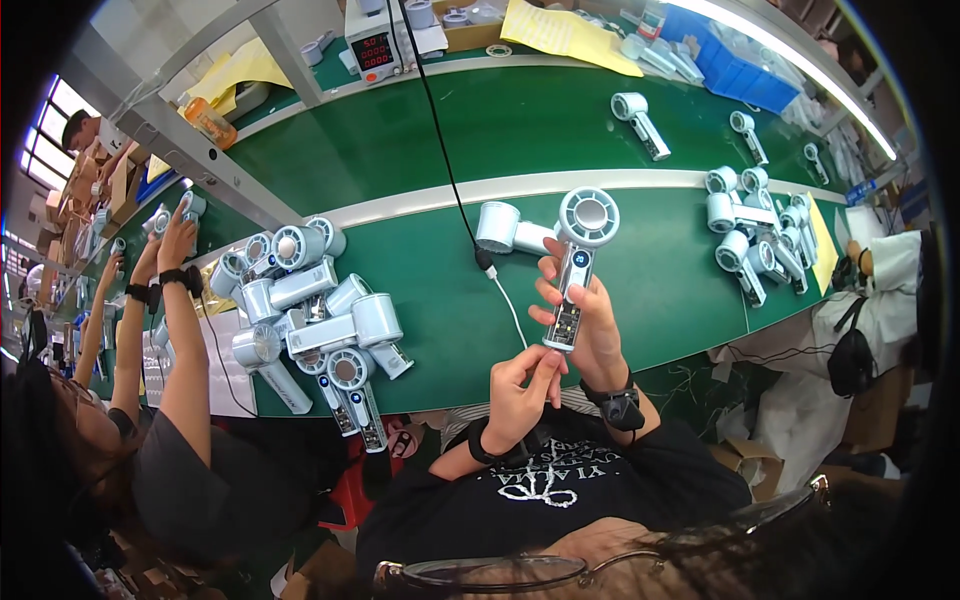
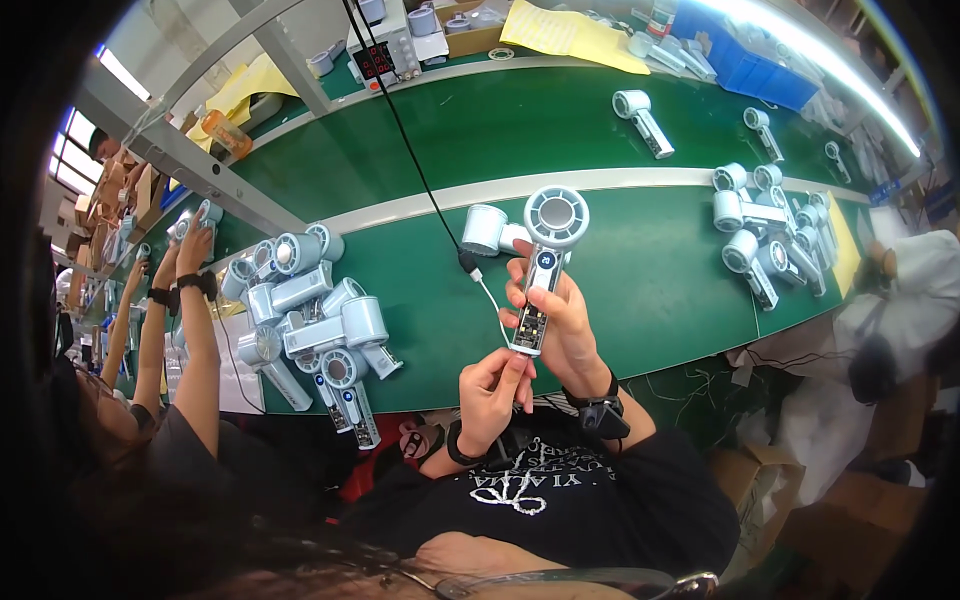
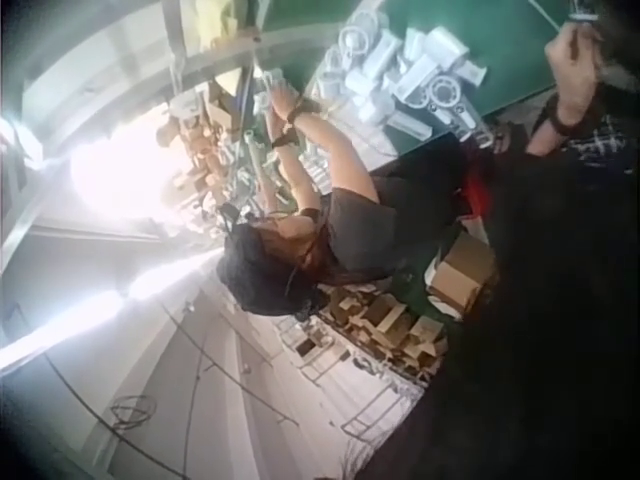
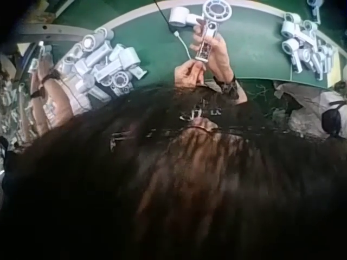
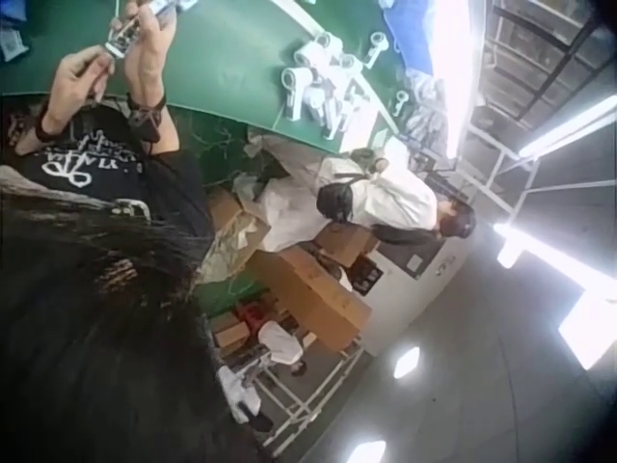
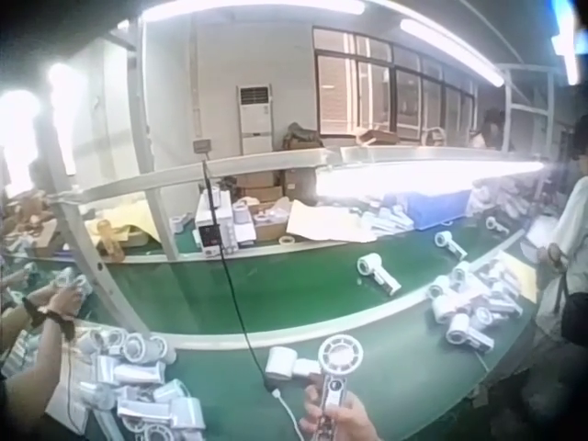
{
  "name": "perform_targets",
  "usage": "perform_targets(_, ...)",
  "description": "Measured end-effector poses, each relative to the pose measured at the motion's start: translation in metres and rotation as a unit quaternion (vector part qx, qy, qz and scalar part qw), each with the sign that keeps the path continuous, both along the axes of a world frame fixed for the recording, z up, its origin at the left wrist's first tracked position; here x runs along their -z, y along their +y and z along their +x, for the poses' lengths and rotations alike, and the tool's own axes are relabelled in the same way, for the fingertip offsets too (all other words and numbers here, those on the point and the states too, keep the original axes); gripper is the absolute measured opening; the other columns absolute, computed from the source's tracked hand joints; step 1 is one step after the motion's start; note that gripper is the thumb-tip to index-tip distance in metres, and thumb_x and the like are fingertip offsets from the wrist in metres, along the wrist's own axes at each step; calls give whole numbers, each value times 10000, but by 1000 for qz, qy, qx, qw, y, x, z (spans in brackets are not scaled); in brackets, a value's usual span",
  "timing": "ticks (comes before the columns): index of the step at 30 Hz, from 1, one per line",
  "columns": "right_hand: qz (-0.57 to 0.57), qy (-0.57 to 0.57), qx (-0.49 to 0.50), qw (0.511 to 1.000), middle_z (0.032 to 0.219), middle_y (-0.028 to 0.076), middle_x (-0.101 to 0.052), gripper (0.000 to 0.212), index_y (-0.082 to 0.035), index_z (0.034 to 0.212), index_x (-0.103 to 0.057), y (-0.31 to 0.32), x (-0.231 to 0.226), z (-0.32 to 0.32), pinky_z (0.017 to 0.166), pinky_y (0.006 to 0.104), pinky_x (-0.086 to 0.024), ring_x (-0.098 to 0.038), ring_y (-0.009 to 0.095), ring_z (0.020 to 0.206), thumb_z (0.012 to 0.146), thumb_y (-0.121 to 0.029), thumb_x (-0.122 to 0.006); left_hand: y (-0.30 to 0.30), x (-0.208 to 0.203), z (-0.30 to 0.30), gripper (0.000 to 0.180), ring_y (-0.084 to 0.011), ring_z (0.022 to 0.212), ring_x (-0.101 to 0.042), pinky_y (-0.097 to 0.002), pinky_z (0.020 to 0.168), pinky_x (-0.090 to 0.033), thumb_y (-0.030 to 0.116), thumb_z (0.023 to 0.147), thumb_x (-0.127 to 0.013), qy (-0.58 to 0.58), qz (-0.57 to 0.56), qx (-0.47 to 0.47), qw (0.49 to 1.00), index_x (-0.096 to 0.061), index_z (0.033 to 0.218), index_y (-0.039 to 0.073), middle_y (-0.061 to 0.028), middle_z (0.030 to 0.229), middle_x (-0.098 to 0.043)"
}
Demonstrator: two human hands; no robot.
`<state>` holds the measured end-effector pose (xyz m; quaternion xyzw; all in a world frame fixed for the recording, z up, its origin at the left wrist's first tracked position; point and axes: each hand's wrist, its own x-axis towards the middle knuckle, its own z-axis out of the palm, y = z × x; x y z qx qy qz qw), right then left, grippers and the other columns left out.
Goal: Testing and inspecting handheld fans on an assembly line.
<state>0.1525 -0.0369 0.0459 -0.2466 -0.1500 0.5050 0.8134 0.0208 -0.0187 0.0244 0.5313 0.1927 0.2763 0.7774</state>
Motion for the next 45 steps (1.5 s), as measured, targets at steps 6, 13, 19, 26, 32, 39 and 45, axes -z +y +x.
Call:
perform_targets(6,-21,-88,41,995,991,54,-436,652,1,1352,-353,0,2,-5,574,245,-425,-455,86,756,792,-103,-671,-1,-3,-5,272,-86,455,-468,-222,403,-405,126,993,-495,18,-24,-29,999,-566,808,-60,-7,563,-465)
perform_targets(13,-10,-168,88,982,976,72,-446,647,-11,1331,-343,6,10,-8,557,247,-429,-474,90,711,787,-107,-680,10,-4,-7,277,-102,413,-472,-238,401,-421,141,994,-498,39,-105,18,994,-578,823,-62,-16,546,-471)
perform_targets(19,21,-146,64,987,985,87,-455,664,-14,1339,-330,8,17,-7,553,260,-446,-493,103,690,786,-107,-684,14,2,-11,243,-122,457,-533,-230,432,-438,134,986,-512,29,-104,41,993,-599,875,-64,-31,571,-518)
perform_targets(26,40,-162,4,986,1008,104,-465,697,-14,1351,-332,4,13,2,556,272,-463,-528,135,677,769,-103,-704,23,3,-14,162,-156,674,-650,-231,641,-522,67,945,-570,92,-3,77,993,-624,981,-81,-82,745,-646)
perform_targets(32,19,-172,-7,985,1053,122,-470,706,-11,1351,-333,4,10,5,568,283,-474,-544,155,689,765,-113,-713,26,12,-17,125,-124,821,-655,-229,776,-500,10,867,-659,83,2,31,996,-667,970,-61,-89,882,-702)
perform_targets(39,8,-186,-13,982,1160,152,-439,711,5,1341,-318,1,12,2,585,308,-493,-550,178,687,764,-123,-713,26,3,-16,135,-97,848,-639,-219,788,-482,-2,845,-679,80,-19,41,996,-687,969,-54,-84,909,-710)
perform_targets(45,17,-196,23,980,1243,156,-401,715,2,1341,-270,1,9,-3,622,335,-519,-556,188,724,778,-123,-692,23,2,-18,140,-98,852,-638,-220,786,-482,5,848,-679,71,-30,24,997,-684,974,-58,-87,898,-708)
